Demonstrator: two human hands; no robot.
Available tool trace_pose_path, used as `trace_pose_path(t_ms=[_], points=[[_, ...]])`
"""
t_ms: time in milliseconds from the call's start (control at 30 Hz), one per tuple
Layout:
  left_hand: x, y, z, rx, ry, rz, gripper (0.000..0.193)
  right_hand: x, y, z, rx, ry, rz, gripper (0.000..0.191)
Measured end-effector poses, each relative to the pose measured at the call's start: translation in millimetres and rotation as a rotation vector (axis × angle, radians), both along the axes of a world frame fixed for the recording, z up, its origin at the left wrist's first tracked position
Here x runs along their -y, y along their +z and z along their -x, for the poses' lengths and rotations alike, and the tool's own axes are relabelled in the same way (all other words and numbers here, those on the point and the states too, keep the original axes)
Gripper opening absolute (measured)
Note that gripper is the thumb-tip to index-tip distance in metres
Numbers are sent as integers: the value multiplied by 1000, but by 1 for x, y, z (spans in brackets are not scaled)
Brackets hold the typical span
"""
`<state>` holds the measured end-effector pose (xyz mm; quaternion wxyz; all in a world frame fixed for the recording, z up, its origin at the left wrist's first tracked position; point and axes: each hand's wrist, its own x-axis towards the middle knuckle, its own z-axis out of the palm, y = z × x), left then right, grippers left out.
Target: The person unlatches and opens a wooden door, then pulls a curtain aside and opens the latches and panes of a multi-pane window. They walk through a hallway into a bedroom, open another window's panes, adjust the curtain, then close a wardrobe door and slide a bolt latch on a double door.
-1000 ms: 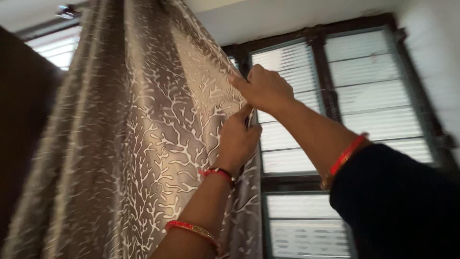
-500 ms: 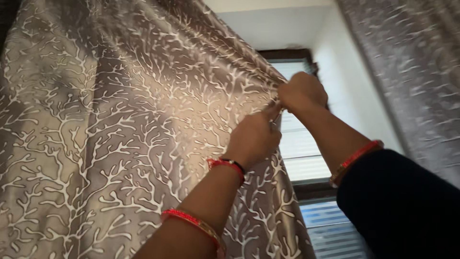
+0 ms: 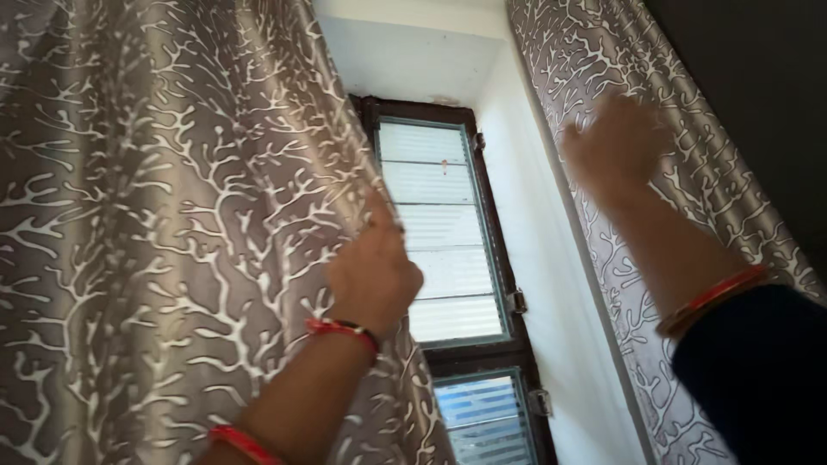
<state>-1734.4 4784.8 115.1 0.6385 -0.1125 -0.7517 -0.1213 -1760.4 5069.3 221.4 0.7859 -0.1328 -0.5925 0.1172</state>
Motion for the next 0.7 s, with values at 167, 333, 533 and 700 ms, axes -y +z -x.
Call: trace_pose_path(t_ms=[167, 333, 533, 700], points=[[22, 18, -6, -202, 179, 18, 104, -34, -13, -11, -17, -25, 188, 88], [57, 38, 3, -335, 290, 90, 85, -6, -23, -14, 143, 392, 122, 66], [120, 52, 4, -181, 278, 104, 24, 70, -9, -13, 98, 495, -212, 41], [166, 54, -25, -146, 175, 140, 27, 149, 30, 7, 64, 872, -327, 27]])
